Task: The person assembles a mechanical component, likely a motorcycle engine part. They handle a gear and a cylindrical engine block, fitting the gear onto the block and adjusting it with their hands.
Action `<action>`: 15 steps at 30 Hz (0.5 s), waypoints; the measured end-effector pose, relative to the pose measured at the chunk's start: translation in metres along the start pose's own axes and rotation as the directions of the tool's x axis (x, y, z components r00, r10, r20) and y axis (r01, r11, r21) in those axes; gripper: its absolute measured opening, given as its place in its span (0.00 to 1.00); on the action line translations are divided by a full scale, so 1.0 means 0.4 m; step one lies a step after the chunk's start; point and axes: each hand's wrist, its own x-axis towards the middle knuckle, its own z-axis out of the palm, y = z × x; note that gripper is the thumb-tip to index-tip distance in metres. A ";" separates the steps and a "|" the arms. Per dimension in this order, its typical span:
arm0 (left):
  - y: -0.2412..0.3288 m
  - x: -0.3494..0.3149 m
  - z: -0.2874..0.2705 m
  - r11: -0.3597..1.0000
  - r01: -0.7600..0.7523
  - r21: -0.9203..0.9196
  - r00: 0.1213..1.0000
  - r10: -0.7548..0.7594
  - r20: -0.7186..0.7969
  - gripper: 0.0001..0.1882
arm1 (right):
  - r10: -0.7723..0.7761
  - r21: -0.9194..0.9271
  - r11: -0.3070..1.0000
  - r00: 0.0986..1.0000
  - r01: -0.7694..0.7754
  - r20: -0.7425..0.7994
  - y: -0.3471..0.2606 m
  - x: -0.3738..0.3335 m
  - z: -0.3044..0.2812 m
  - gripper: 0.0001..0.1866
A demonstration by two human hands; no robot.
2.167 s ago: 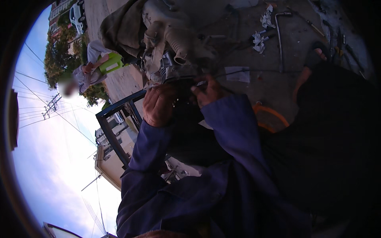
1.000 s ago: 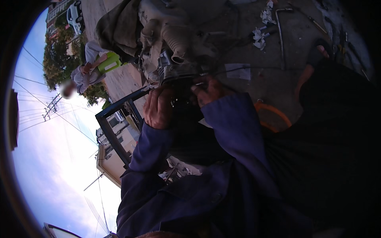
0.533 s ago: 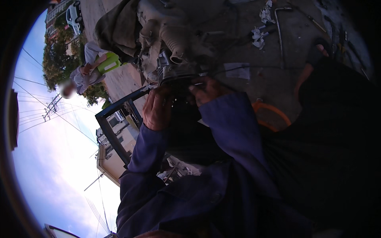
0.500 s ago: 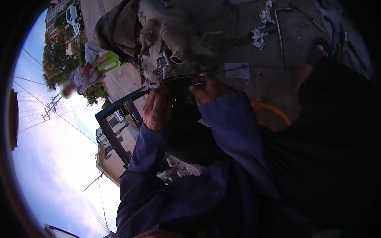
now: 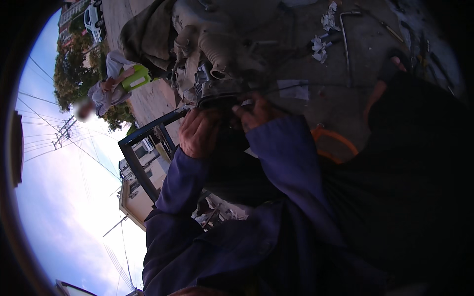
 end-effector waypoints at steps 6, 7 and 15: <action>0.004 0.018 -0.001 0.995 -0.084 0.059 0.996 0.085 -0.003 0.14 | -0.026 -0.048 0.998 1.000 0.027 0.012 0.011 0.009 -0.011 0.19; -0.001 0.020 -0.001 0.993 -0.098 0.060 0.995 0.099 -0.016 0.14 | -0.025 -0.024 0.999 1.000 0.025 0.002 0.009 0.007 -0.005 0.19; -0.003 0.013 -0.015 0.989 -0.082 0.119 0.995 0.088 -0.045 0.14 | 0.004 -0.069 0.998 0.999 -0.006 -0.041 0.024 0.020 -0.002 0.18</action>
